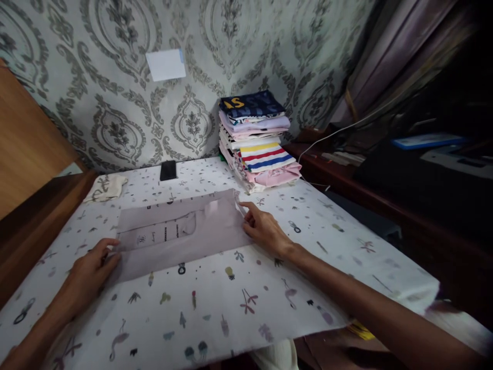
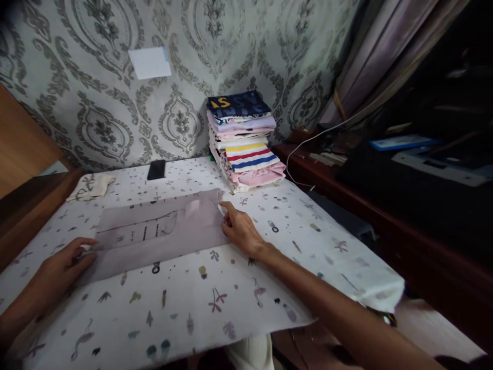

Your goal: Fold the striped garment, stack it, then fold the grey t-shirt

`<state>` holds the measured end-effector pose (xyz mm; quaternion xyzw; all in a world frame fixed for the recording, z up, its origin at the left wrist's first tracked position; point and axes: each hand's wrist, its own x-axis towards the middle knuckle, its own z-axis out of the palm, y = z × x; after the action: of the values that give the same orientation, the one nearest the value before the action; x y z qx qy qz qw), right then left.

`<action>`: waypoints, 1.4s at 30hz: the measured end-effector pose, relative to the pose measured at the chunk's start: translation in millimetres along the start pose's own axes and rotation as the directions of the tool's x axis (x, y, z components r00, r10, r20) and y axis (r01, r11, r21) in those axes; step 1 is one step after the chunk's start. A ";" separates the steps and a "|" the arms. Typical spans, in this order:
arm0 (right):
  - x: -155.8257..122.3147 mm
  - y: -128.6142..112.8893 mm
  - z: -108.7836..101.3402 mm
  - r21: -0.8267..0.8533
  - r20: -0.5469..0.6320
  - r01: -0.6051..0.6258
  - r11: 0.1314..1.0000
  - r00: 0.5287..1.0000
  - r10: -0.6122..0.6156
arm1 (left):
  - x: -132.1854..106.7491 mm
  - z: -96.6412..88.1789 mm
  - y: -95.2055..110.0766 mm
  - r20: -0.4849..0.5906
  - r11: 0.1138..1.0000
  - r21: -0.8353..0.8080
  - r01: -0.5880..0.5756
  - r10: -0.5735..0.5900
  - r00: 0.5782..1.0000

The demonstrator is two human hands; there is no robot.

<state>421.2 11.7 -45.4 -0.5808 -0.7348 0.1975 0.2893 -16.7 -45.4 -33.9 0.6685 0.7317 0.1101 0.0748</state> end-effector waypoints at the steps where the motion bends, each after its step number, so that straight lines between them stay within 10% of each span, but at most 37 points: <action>1: -0.5 1.3 1.9 -0.006 -0.009 0.006 1.000 1.000 -0.006 | -0.6 -4.9 5.4 -0.015 0.997 0.082 -0.005 0.006 1.000; 4: -1.9 6.5 7.2 0.006 -0.042 0.030 1.000 0.999 -0.029 | 5.8 -18.7 36.6 -0.104 0.964 0.258 -0.061 0.091 0.990; 7: -4.4 10.5 10.2 0.046 -0.072 0.050 0.998 0.996 -0.046 | 31.0 -16.8 86.0 -0.038 0.962 0.026 -0.270 0.271 0.962; 10: -7.2 11.5 10.7 0.096 -0.084 0.053 0.994 0.995 -0.045 | 68.3 5.9 140.1 0.083 0.861 -0.257 -0.439 0.472 0.878; 15: -9.4 11.3 10.2 0.102 -0.090 0.038 0.994 0.996 -0.029 | 113.1 47.1 197.6 0.107 0.855 -0.139 -0.500 0.515 0.850; 30: -10.6 10.3 7.7 -0.102 -0.034 0.010 0.995 0.999 -0.013 | 120.8 46.3 182.8 0.074 0.879 0.097 -0.467 0.461 0.884; 35: 2.4 -5.0 -3.0 -0.227 -0.093 0.149 0.962 0.980 -0.174 | 90.2 43.1 198.2 -0.048 0.771 0.120 -0.626 0.634 0.772; 39: 29.2 -26.3 10.0 -0.231 0.086 0.355 0.906 0.935 -0.344 | 67.5 60.1 206.2 0.059 0.675 -0.048 -0.736 0.737 0.673; 42: 40.3 -24.0 35.0 -0.219 0.167 0.411 0.885 0.909 -0.381 | 62.5 77.6 202.8 0.155 0.685 -0.044 -0.727 0.723 0.673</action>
<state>374.2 46.4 -48.9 -0.4372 -0.8728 0.0749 0.2037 192.3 38.1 -53.5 0.9110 0.3994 0.0690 0.0761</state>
